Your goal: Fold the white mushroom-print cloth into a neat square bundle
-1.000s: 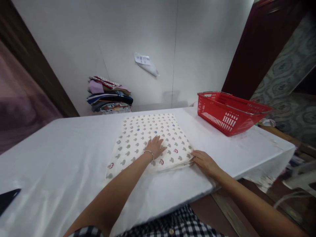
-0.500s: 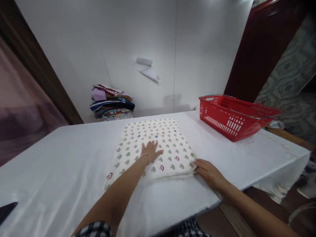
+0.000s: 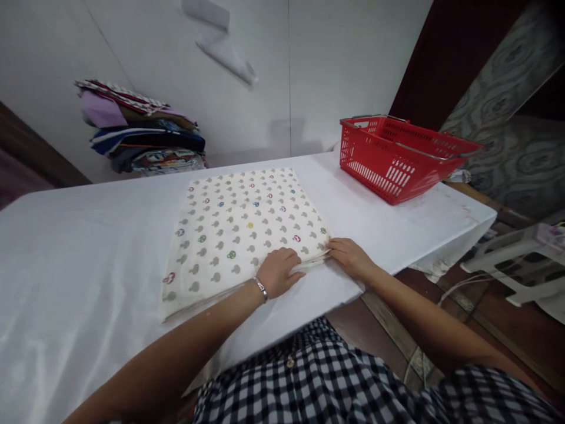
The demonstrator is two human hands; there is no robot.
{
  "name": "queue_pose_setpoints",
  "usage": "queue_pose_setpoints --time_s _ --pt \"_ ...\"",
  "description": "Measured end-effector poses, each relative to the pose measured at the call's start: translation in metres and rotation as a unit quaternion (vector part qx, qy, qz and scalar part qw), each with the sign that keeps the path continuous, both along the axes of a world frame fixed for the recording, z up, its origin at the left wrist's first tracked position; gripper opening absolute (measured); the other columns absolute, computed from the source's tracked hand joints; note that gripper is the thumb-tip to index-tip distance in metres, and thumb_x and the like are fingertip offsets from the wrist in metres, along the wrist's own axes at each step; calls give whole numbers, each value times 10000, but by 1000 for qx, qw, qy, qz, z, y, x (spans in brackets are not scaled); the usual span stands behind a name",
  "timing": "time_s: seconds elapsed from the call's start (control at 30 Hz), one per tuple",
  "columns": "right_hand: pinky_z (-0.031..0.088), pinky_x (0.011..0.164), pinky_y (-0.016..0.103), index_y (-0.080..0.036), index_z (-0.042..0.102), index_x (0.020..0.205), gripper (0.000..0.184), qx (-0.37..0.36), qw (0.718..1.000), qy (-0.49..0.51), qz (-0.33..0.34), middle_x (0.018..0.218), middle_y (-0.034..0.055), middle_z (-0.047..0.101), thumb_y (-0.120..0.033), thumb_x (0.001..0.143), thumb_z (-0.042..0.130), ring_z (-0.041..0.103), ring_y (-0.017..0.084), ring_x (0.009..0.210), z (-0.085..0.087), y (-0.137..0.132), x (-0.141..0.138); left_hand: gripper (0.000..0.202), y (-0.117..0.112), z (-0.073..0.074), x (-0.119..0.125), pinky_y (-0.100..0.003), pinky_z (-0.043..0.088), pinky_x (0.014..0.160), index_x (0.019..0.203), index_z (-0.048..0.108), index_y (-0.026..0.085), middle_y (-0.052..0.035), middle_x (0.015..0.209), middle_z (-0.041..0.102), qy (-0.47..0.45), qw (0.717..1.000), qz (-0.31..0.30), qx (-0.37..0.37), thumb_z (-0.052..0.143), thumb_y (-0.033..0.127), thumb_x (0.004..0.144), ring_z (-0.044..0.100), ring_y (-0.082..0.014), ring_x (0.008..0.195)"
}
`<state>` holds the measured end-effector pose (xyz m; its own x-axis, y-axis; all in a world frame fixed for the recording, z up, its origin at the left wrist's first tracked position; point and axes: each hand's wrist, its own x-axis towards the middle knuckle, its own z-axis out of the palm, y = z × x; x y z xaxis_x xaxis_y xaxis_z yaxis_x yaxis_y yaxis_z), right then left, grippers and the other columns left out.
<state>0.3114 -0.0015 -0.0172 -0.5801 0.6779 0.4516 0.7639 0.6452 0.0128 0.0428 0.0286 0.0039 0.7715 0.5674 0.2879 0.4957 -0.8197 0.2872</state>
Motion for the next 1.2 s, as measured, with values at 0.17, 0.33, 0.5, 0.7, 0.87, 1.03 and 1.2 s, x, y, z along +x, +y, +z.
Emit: queue_pose_setpoints --time_s 0.17,0.33,0.5,0.7,0.87,1.03,1.2 --pt "432 857 379 -175 652 892 228 -13 1000 -11 -3 1038 90 659 -174 917 425 547 214 1038 5 0 -2 129 2 -10 5 -333 419 749 885 580 185 -51 934 591 31 999 27 18 484 269 872 513 -185 856" --pt "414 840 355 -174 639 896 211 -23 999 -22 -6 1012 87 666 -160 912 429 554 206 1005 9 1 -4 167 1 -9 9 -328 419 733 858 588 186 -46 922 597 60 996 44 50 449 268 901 519 -185 849" --pt "403 834 353 -180 627 871 204 -41 999 -30 -10 960 84 671 -148 910 429 566 196 963 13 4 -6 133 0 -8 14 -315 432 726 930 582 193 -32 934 609 51 994 77 55 458 228 897 544 -175 846" --pt "409 863 376 -185 622 915 209 -49 998 -18 -18 1096 81 646 -123 900 423 537 207 1069 14 5 -6 222 0 -13 17 -312 442 725 949 586 200 -40 1095 593 53 993 63 88 410 89 872 566 -162 859" --pt "417 886 399 -188 626 903 201 -66 997 -8 -25 1159 77 625 -140 899 431 518 214 1111 16 3 -7 233 -2 -13 21 -330 441 752 963 597 203 -28 1215 557 71 990 42 116 392 119 889 560 -179 926" --pt "429 890 413 -188 638 884 217 -62 998 -4 -25 1161 81 625 -133 894 429 522 222 1115 21 2 -7 201 -2 -8 28 -324 435 744 962 592 190 -41 1127 585 73 992 44 95 397 183 911 556 -173 890" --pt "435 896 427 -197 648 868 222 -63 998 11 -31 1163 75 625 -139 886 435 524 226 1114 20 2 -7 166 1 -9 34 -330 422 720 956 594 190 -48 1029 600 90 991 44 92 438 208 902 536 -194 895"
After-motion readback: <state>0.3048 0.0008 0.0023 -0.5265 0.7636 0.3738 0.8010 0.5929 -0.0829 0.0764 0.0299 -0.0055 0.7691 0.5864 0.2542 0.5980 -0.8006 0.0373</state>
